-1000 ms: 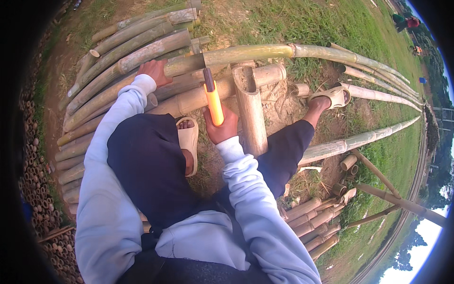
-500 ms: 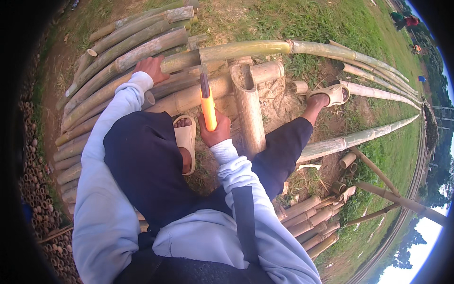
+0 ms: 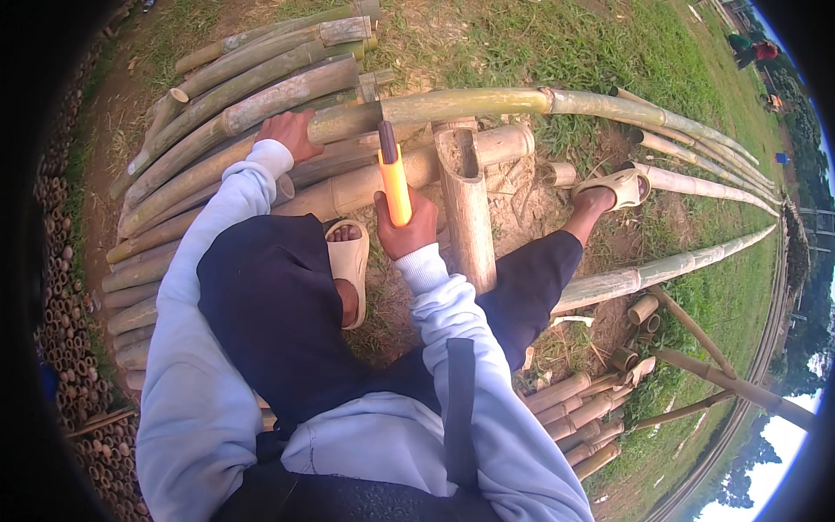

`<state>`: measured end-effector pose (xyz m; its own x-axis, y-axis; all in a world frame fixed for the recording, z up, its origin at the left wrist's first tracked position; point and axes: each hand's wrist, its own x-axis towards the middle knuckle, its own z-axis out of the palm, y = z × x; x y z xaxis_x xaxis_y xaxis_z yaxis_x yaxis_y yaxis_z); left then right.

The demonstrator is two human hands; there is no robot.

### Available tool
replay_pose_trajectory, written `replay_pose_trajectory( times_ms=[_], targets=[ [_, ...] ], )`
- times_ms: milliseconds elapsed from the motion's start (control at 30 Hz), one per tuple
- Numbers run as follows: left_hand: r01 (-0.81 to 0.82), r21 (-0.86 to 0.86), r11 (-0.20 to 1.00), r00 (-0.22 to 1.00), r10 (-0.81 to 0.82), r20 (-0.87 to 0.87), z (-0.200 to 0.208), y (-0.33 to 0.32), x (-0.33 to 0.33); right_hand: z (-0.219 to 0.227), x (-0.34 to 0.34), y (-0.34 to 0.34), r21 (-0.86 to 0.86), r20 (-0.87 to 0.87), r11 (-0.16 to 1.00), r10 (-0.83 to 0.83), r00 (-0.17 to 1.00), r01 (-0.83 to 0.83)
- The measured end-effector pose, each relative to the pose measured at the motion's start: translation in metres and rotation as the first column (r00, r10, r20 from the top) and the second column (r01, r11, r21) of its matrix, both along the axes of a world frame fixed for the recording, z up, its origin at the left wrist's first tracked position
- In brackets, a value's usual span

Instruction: The person uses a hand saw to cut bamboo poles into shorter sections. They repeatedly position a bamboo pole on a makeshift sawhorse, saw through it, and then move the cut piece aside to repeat the process with another pole.

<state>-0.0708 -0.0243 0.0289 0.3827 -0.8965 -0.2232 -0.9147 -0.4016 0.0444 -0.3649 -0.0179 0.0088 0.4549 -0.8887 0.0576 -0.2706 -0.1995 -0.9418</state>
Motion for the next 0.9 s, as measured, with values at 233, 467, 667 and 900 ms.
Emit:
replay_pose_trajectory(
  times_ms=[233, 467, 667, 900],
  targets=[
    [-0.033, 0.014, 0.999, 0.999, 0.033, -0.042, -0.003, 0.005, 0.004, 0.025, -0.135, 0.129, 0.136, -0.159, 0.991, 0.007, 0.987, 0.015],
    [-0.009, 0.012, 1.0, 1.0, 0.01, -0.019, -0.005, 0.001, 0.0, 0.003, -0.037, 0.033, 0.108, -0.056, 0.994, -0.012, 0.998, 0.018],
    [-0.015, -0.022, 1.0, 1.0, 0.016, 0.026, -0.006, 0.012, 0.008, -0.01, -0.041, 0.043, 0.108, -0.01, 0.994, -0.011, 1.0, 0.012],
    [-0.035, -0.005, 0.999, 0.999, 0.035, -0.005, 0.003, 0.004, 0.01, 0.019, -0.128, 0.123, 0.115, -0.151, 0.993, -0.003, 0.988, 0.021]
  ],
)
